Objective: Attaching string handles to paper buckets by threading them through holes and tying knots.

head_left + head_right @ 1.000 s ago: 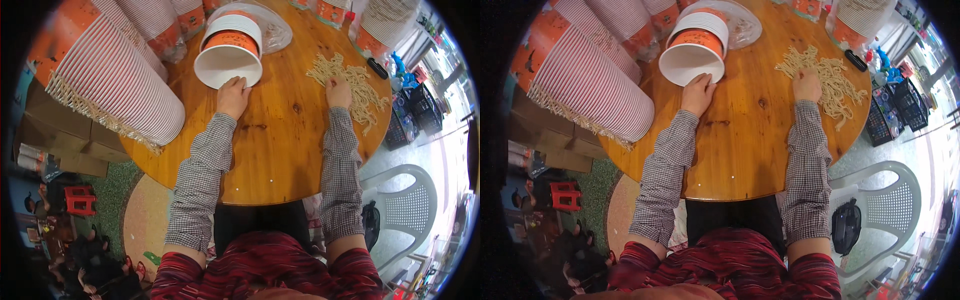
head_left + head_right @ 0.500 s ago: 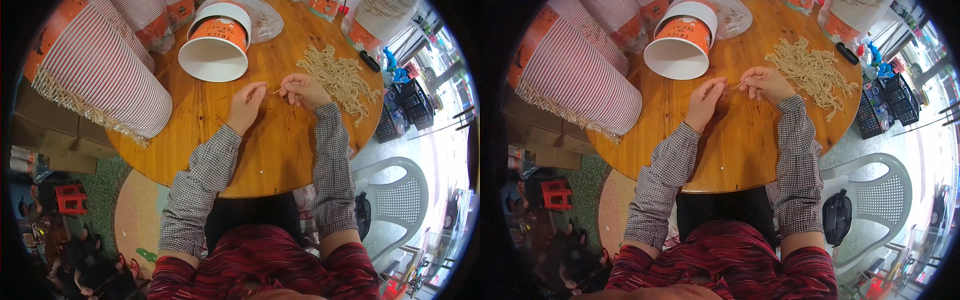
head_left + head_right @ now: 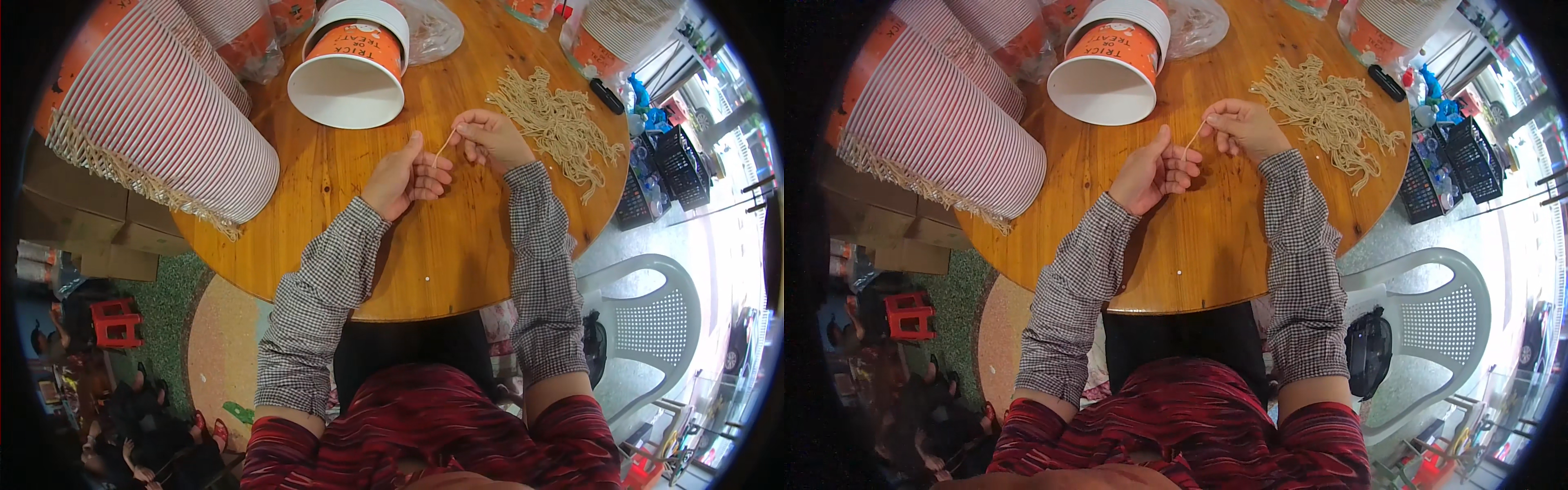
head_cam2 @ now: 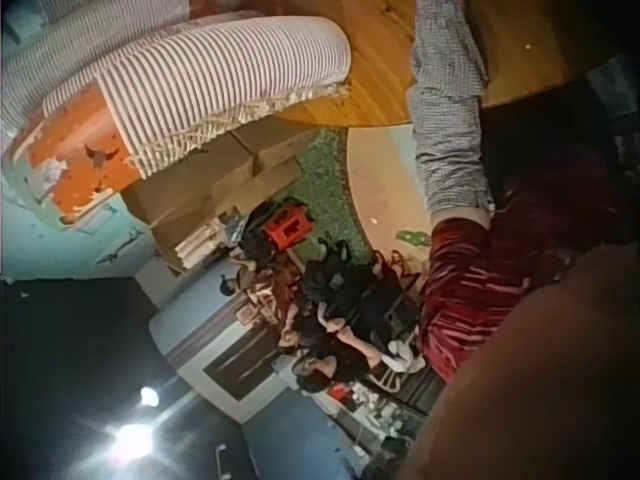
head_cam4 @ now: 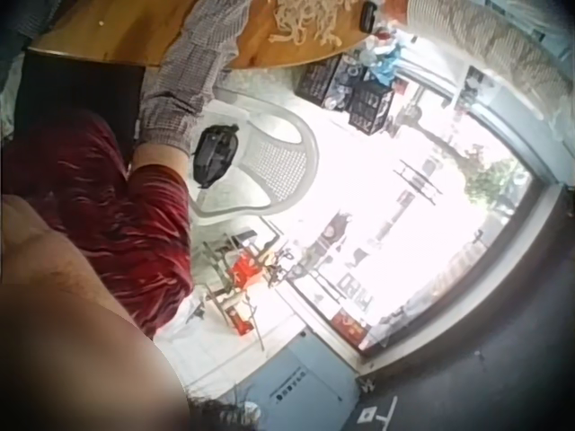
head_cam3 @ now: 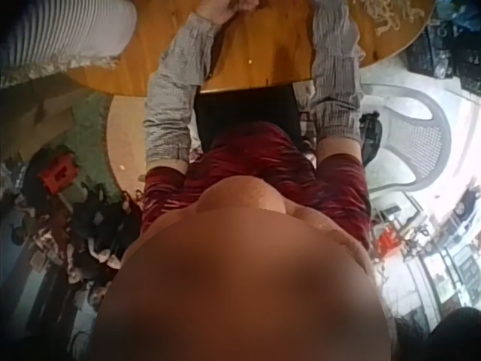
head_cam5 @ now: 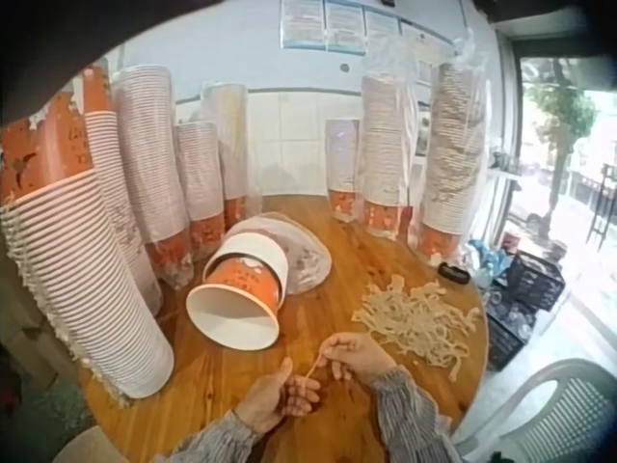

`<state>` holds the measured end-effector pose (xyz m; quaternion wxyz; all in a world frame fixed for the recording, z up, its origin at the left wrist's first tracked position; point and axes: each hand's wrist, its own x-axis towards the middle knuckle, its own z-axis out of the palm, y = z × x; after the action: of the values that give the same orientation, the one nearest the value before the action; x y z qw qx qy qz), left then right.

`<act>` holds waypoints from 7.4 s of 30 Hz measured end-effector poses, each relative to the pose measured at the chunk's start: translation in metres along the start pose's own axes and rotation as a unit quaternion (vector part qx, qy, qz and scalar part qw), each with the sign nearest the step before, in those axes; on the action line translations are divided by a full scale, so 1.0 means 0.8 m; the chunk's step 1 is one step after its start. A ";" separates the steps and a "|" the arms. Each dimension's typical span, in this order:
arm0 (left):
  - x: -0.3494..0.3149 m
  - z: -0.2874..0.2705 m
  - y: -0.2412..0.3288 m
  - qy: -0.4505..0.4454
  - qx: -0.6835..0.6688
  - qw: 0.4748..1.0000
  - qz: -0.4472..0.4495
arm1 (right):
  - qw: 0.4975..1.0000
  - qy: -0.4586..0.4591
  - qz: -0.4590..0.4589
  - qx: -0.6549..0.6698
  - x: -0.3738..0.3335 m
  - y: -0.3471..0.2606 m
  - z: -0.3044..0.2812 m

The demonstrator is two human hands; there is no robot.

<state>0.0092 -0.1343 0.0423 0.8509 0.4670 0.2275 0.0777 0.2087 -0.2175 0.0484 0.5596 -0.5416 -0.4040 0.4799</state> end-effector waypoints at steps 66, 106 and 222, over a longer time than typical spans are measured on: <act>0.001 0.000 0.005 0.196 0.121 0.963 0.142 | 0.981 0.051 -0.136 -0.129 0.008 0.018 0.064; 0.015 -0.059 0.002 0.204 0.267 0.875 0.348 | 0.962 0.135 -0.176 -0.161 0.017 0.025 0.107; 0.010 -0.039 0.016 0.136 0.110 0.905 0.389 | 0.953 0.195 -0.230 0.017 0.033 0.023 0.127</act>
<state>0.0032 -0.1006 0.0359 0.6570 0.5940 0.1488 0.4397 0.1137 -0.1702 0.0373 0.7320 -0.5071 -0.3927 0.2298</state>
